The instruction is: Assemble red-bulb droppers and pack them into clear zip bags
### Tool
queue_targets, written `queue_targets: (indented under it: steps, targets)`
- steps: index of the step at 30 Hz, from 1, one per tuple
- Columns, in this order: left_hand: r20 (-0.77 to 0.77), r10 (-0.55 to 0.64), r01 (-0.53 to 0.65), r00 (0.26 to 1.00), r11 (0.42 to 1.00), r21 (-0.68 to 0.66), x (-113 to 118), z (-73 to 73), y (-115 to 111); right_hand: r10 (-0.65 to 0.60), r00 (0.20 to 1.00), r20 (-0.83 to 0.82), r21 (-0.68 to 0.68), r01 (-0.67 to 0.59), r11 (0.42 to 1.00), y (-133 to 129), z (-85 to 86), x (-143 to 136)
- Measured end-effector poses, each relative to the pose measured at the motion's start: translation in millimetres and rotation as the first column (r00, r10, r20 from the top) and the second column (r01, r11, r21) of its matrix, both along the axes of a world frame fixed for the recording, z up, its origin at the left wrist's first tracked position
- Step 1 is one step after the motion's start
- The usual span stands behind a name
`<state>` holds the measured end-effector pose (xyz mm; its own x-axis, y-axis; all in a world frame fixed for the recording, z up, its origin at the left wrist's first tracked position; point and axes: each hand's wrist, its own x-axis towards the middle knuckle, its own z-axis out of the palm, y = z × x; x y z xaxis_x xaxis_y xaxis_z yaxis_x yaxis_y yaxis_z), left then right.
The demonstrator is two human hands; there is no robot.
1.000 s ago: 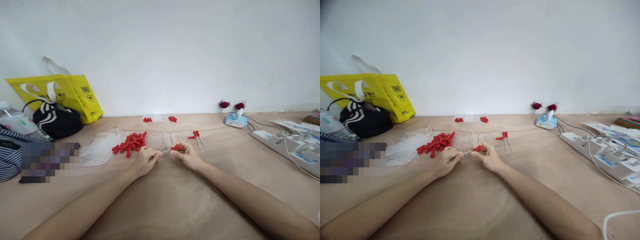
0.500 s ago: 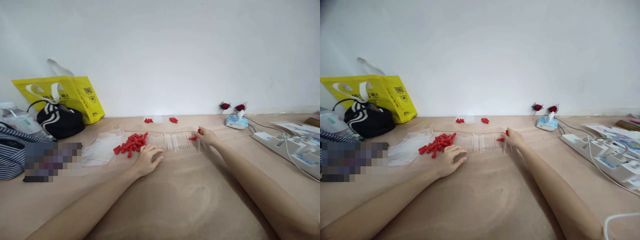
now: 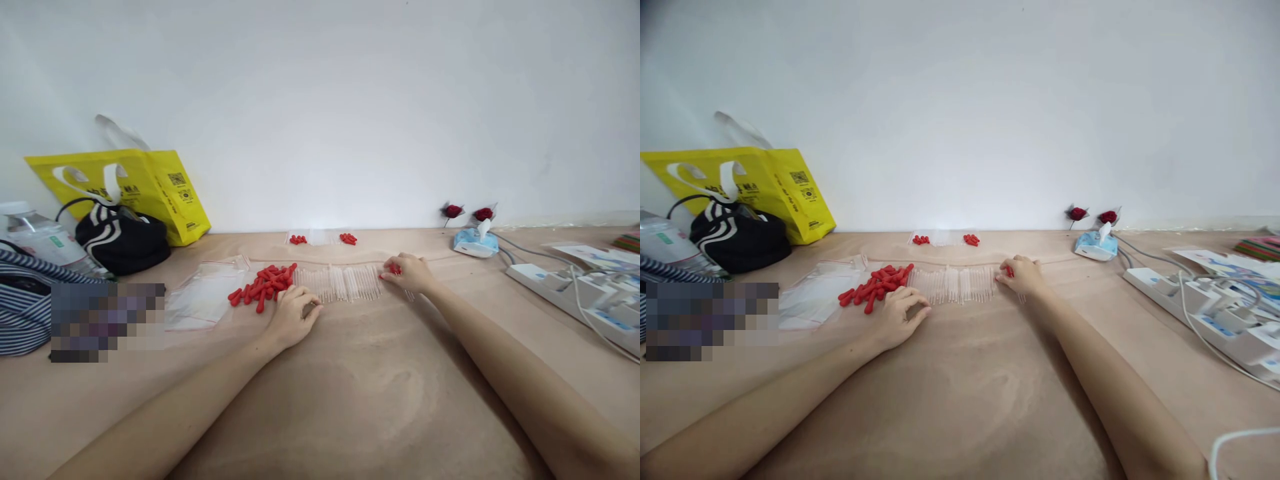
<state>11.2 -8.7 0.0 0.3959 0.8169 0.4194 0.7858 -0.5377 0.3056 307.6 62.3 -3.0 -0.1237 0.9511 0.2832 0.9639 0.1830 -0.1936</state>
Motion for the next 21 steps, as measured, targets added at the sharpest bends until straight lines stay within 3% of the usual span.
queue_targets:
  steps: [7, 13, 21]
  targets:
    - [-0.070, 0.260, -0.261, 0.963, 0.965, -0.006, 13, 14.3, 30, 0.086, 0.996, 0.029, 0.046, -0.088, 0.995, -2, -5.4, -2]
    - [-0.130, 0.335, -0.343, 0.933, 0.938, -0.049, 46, 17.4, 58, 0.067, 0.996, -0.050, 0.168, -0.058, 0.984, -2, -4.7, -1]
    - [-0.261, 0.423, -0.468, 0.868, 0.872, -0.143, 68, 26.2, 68, -0.010, 0.984, -0.176, 0.298, 0.063, 0.952, -6, -13.6, -9]
